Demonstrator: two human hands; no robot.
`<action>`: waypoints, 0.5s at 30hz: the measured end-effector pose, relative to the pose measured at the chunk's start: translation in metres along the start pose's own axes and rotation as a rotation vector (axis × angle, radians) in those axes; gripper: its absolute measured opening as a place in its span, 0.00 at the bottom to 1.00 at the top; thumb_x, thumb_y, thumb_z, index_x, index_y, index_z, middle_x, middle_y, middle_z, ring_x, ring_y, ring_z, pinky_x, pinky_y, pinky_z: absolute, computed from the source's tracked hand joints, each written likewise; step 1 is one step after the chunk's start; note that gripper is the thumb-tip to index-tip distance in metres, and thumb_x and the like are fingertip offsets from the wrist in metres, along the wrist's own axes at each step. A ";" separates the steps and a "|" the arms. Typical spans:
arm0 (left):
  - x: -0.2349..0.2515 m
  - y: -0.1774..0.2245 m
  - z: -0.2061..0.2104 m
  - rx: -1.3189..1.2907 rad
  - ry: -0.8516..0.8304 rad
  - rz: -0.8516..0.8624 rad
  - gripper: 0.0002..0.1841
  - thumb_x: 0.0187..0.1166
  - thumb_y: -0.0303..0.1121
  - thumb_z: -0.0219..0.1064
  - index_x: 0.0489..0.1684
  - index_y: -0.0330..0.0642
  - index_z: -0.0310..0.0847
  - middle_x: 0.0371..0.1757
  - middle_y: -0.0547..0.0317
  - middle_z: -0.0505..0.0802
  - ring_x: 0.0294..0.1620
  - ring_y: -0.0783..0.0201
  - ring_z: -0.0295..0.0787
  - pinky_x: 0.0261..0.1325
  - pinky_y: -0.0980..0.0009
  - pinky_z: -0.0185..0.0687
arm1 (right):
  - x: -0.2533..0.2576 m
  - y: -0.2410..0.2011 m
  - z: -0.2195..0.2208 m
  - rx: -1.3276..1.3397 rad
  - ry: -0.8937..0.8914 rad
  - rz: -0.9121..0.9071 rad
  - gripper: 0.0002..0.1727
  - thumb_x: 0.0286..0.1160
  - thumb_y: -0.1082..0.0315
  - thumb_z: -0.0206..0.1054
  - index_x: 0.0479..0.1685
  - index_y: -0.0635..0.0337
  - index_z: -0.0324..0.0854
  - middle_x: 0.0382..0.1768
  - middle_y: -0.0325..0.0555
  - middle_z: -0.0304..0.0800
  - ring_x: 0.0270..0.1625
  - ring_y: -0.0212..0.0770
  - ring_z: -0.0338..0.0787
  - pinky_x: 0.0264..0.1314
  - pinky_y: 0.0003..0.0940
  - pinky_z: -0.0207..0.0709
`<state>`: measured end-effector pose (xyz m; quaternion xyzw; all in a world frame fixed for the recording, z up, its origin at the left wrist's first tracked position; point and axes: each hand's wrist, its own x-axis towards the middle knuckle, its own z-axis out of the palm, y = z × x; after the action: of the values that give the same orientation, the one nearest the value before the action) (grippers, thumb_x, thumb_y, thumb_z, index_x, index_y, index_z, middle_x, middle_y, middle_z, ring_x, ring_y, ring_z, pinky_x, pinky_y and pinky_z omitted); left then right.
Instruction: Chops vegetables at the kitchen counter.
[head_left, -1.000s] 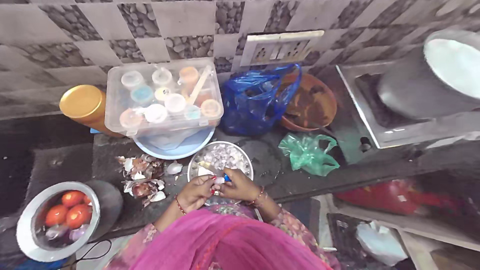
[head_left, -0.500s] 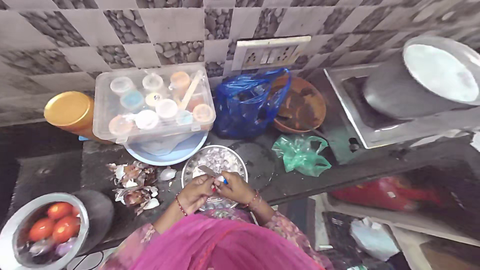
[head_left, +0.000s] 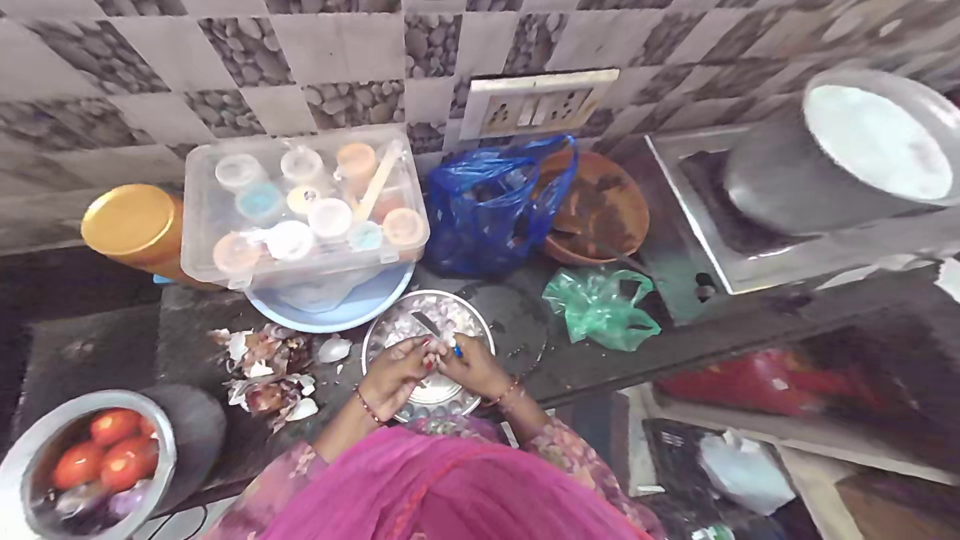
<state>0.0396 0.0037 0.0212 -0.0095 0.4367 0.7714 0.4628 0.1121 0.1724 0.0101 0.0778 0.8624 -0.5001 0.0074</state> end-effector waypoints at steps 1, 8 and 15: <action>0.000 0.000 0.000 -0.001 -0.001 0.008 0.12 0.73 0.19 0.59 0.48 0.39 0.84 0.36 0.65 0.93 0.33 0.76 0.88 0.39 0.79 0.85 | 0.001 0.000 0.000 0.012 0.009 0.005 0.21 0.77 0.55 0.65 0.31 0.70 0.80 0.20 0.42 0.78 0.25 0.32 0.77 0.31 0.33 0.74; -0.002 -0.009 -0.003 -0.038 -0.056 0.052 0.17 0.65 0.18 0.65 0.52 0.40 0.85 0.35 0.67 0.92 0.30 0.78 0.86 0.34 0.80 0.83 | 0.001 -0.009 -0.002 0.026 -0.017 0.032 0.22 0.74 0.53 0.68 0.36 0.70 0.79 0.21 0.38 0.75 0.24 0.29 0.74 0.30 0.29 0.71; -0.001 -0.014 -0.004 -0.068 -0.066 0.093 0.16 0.64 0.19 0.68 0.51 0.38 0.85 0.38 0.63 0.94 0.34 0.74 0.89 0.39 0.77 0.86 | 0.000 -0.012 0.004 0.053 -0.027 0.033 0.22 0.81 0.54 0.61 0.33 0.69 0.79 0.20 0.39 0.75 0.24 0.29 0.75 0.30 0.29 0.71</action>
<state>0.0492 0.0032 0.0101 0.0206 0.3946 0.8062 0.4402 0.1100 0.1634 0.0182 0.0854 0.8473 -0.5237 0.0250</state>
